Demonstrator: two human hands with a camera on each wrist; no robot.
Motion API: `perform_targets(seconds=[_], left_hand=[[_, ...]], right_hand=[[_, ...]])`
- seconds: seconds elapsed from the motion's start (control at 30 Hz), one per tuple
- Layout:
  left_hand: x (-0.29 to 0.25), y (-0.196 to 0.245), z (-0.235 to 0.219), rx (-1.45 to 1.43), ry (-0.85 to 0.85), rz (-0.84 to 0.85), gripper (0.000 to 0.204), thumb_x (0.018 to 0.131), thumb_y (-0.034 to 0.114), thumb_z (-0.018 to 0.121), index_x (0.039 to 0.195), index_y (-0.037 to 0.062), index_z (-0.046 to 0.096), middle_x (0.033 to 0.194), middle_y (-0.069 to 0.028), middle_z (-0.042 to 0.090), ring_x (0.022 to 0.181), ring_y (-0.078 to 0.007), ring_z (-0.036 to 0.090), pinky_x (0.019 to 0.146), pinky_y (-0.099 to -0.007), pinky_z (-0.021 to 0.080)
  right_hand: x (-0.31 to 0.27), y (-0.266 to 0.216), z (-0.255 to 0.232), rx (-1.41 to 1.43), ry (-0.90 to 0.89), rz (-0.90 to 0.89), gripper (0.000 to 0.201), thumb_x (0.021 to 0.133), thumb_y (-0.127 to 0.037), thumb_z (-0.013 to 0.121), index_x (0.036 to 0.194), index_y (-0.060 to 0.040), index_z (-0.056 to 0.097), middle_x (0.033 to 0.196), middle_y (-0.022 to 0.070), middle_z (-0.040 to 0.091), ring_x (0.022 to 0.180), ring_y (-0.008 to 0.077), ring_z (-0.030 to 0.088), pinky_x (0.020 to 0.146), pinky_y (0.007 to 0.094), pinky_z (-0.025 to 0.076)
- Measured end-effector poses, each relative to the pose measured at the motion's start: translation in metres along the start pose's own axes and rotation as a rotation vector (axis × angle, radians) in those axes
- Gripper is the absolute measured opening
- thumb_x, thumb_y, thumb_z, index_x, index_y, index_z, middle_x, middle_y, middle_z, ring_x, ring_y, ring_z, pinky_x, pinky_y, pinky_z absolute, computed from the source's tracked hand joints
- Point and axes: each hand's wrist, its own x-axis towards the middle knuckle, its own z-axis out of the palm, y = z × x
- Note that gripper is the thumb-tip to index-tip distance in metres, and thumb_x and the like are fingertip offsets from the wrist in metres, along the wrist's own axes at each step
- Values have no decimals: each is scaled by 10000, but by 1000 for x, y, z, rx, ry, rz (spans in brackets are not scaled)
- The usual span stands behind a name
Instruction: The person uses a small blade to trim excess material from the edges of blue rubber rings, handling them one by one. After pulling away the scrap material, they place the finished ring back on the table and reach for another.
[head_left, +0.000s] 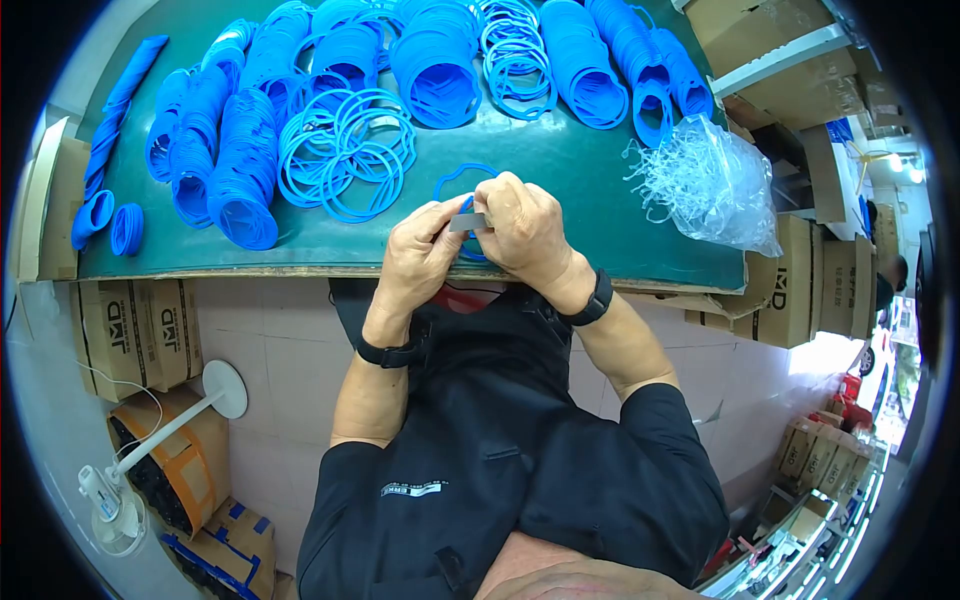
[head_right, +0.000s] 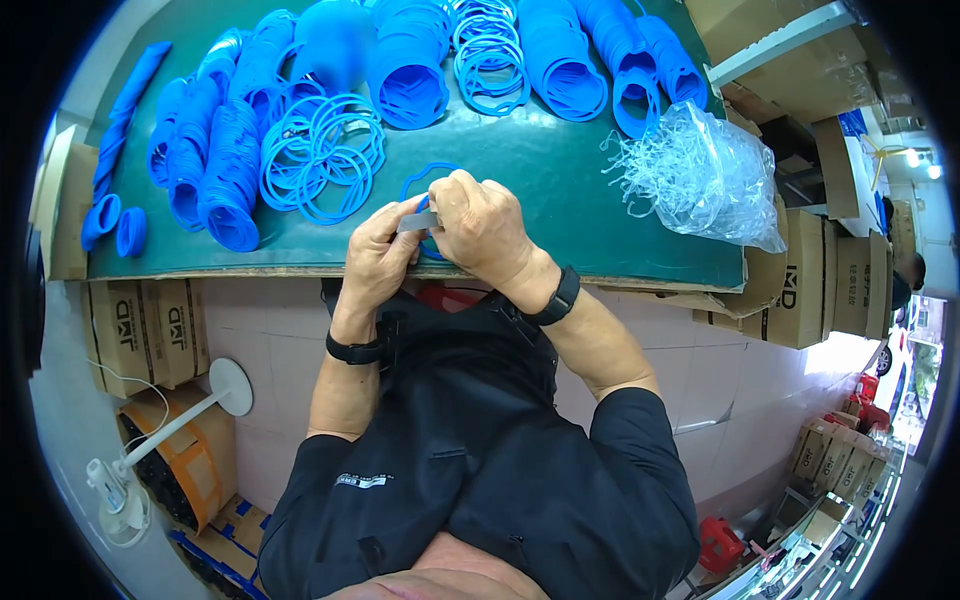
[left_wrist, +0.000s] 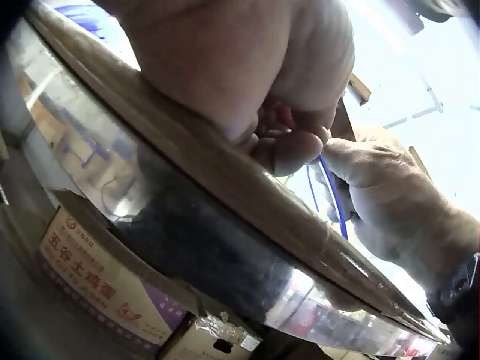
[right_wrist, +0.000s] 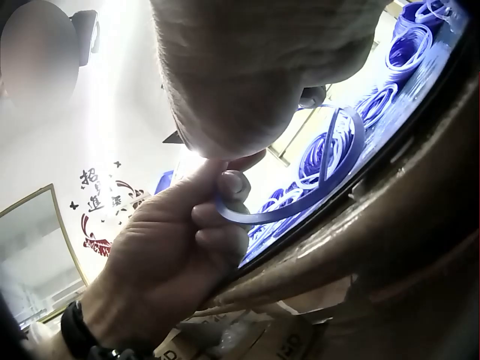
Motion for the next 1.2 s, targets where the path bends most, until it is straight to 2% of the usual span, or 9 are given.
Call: perform_targets(seconds=[0.27,0.33,0.67,0.73,0.97,1.03,1.07,1.13,1.2], left_hand=[[-1,3,1,-58,4,-90,275,1020,73,666,1283,21,727,866,-46,629,716,-111,562,626,-275,457],[0,-1,2,-2,10,-2,279,1014,63,670,1284,22,727,851,-42,623,702,-107,555,616,-274,454],[-2,0,4,53,12,32,286,999,52,678,1279,22,726,824,-56,630,687,-134,555,616,-295,459],[-2,-3,3,60,-14,92,301,1055,107,635,1338,28,701,879,-14,613,651,-61,547,554,-228,433],[-1,-3,3,78,-9,76,292,1058,128,643,1320,13,702,886,-13,616,647,-56,543,550,-227,430],[-1,-1,4,42,24,14,250,1016,91,687,1242,-9,725,850,-54,657,679,-112,591,601,-272,477],[-1,0,4,44,25,14,250,1016,91,687,1242,-9,725,850,-54,657,679,-112,591,601,-272,477],[-2,4,4,-74,64,-133,254,1026,113,690,1242,-17,723,867,-37,662,654,-80,586,568,-250,470],[-1,3,5,-69,64,-109,255,1030,118,688,1244,-18,722,876,-30,663,645,-70,584,557,-243,466]], right_hand=[[-8,3,5,46,106,16,247,762,-5,744,937,-89,592,771,55,584,587,253,566,540,362,441],[-8,2,3,48,121,6,243,764,-1,742,936,-90,596,766,52,587,583,250,563,538,360,439],[3,-4,-11,-20,-17,25,216,705,-37,738,850,-84,584,745,67,587,579,267,584,519,373,449],[4,-3,-10,5,-20,26,217,704,-34,739,847,-81,584,744,71,588,583,272,591,517,375,453],[-4,-1,-12,82,-12,50,251,721,18,742,889,-65,575,765,78,604,608,288,610,552,375,489],[-7,-1,-14,84,-23,53,253,730,20,742,896,-65,571,767,80,602,612,289,611,554,376,491],[-8,-1,-13,84,-42,41,258,739,19,747,905,-64,568,768,79,602,615,288,612,558,376,493],[-12,-1,-12,85,-62,32,264,748,17,753,914,-64,565,768,78,602,619,287,614,562,377,496],[-12,2,-9,124,3,25,288,743,23,764,940,-70,576,772,74,607,621,280,616,555,379,487]])
